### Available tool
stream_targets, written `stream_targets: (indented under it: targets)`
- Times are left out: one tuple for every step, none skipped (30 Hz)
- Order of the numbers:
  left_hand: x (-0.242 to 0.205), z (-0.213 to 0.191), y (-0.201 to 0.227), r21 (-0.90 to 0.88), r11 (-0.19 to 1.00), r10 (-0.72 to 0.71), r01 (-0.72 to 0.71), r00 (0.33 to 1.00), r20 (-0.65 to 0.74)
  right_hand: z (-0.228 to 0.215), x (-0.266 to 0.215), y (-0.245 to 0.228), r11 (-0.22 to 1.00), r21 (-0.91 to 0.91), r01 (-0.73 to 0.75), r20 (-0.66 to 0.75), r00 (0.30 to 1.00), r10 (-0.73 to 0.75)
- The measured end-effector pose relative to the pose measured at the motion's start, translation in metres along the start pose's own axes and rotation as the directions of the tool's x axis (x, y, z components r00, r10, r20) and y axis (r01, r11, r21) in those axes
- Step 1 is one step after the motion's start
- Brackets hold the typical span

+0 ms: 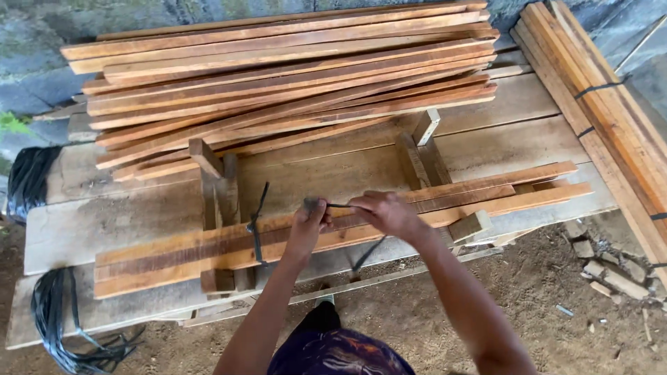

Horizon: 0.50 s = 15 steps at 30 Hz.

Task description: Bundling thin wooden planks together using black rubber straps.

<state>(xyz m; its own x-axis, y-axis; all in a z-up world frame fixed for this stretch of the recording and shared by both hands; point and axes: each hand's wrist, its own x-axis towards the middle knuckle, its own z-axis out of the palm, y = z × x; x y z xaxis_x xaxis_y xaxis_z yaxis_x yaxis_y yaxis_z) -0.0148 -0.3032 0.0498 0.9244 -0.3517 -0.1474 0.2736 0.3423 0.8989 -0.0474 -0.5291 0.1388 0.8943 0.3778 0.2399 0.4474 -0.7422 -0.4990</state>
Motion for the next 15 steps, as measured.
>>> stream_targets:
  targets:
    - [0.010, -0.001, -0.004, 0.006, 1.000, -0.004, 0.004, 1.000, 0.003, -0.003, -0.003, 0.009, 1.000, 0.005, -0.005, -0.005, 1.000, 0.005]
    - [0.023, 0.000, -0.008, 0.162, 0.981, -0.087, 0.106, 0.989, -0.118, -0.009, -0.005, 0.019, 0.993, -0.100, -0.058, 0.026, 0.998, 0.061]
    - [0.036, 0.002, -0.012, 0.300, 0.929, -0.144, 0.218, 0.958, -0.249, -0.015, -0.008, 0.030, 0.973, -0.205, -0.108, 0.051, 0.991, 0.121]
    - [0.045, -0.001, -0.017, 0.301, 0.926, -0.159, 0.229, 0.958, -0.239, -0.028, -0.010, 0.031, 0.971, -0.205, -0.126, 0.051, 0.989, 0.139]
    - [0.053, -0.005, -0.022, 0.237, 0.964, -0.083, 0.117, 0.985, -0.148, -0.040, -0.012, 0.032, 0.948, -0.254, -0.192, 0.026, 0.978, 0.206]
    - [0.057, -0.012, -0.027, 0.158, 0.987, 0.002, 0.010, 0.997, -0.075, -0.050, -0.013, 0.032, 0.922, -0.297, -0.250, 0.008, 0.965, 0.264]
    - [0.052, -0.007, -0.035, 0.156, 0.987, -0.013, 0.025, 0.997, -0.077, -0.049, -0.024, 0.037, 0.920, -0.293, -0.258, 0.016, 0.961, 0.275]
    - [0.057, -0.002, -0.035, 0.179, 0.984, 0.010, 0.002, 0.998, -0.067, -0.054, -0.024, 0.046, 0.876, -0.333, -0.350, -0.037, 0.933, 0.358]
    - [0.062, 0.003, -0.035, 0.201, 0.979, 0.033, -0.021, 0.998, -0.056, -0.058, -0.023, 0.055, 0.821, -0.366, -0.438, -0.094, 0.895, 0.436]
    - [0.073, 0.003, -0.041, 0.202, 0.979, 0.040, -0.027, 0.998, -0.058, -0.055, -0.019, 0.070, 0.823, -0.367, -0.433, -0.096, 0.898, 0.430]
    - [0.084, 0.002, -0.050, 0.238, 0.969, 0.071, -0.061, 0.997, -0.035, -0.051, -0.014, 0.085, 0.754, -0.411, -0.513, -0.123, 0.850, 0.512]
    - [0.082, 0.002, -0.066, 0.269, 0.960, 0.083, -0.074, 0.996, -0.021, -0.043, -0.022, 0.098, 0.673, -0.451, -0.586, -0.137, 0.791, 0.597]
    - [0.085, 0.015, -0.060, 0.264, 0.963, 0.071, -0.060, 0.997, -0.032, -0.043, -0.022, 0.113, 0.674, -0.454, -0.583, -0.120, 0.790, 0.601]
    - [0.085, 0.025, -0.055, 0.275, 0.955, 0.135, -0.111, 0.988, -0.068, -0.039, -0.021, 0.127, 0.668, -0.399, -0.628, -0.099, 0.754, 0.650]
    - [0.085, 0.035, -0.049, 0.289, 0.944, 0.198, -0.161, 0.975, -0.104, -0.036, -0.021, 0.140, 0.654, -0.345, -0.673, -0.075, 0.714, 0.696]
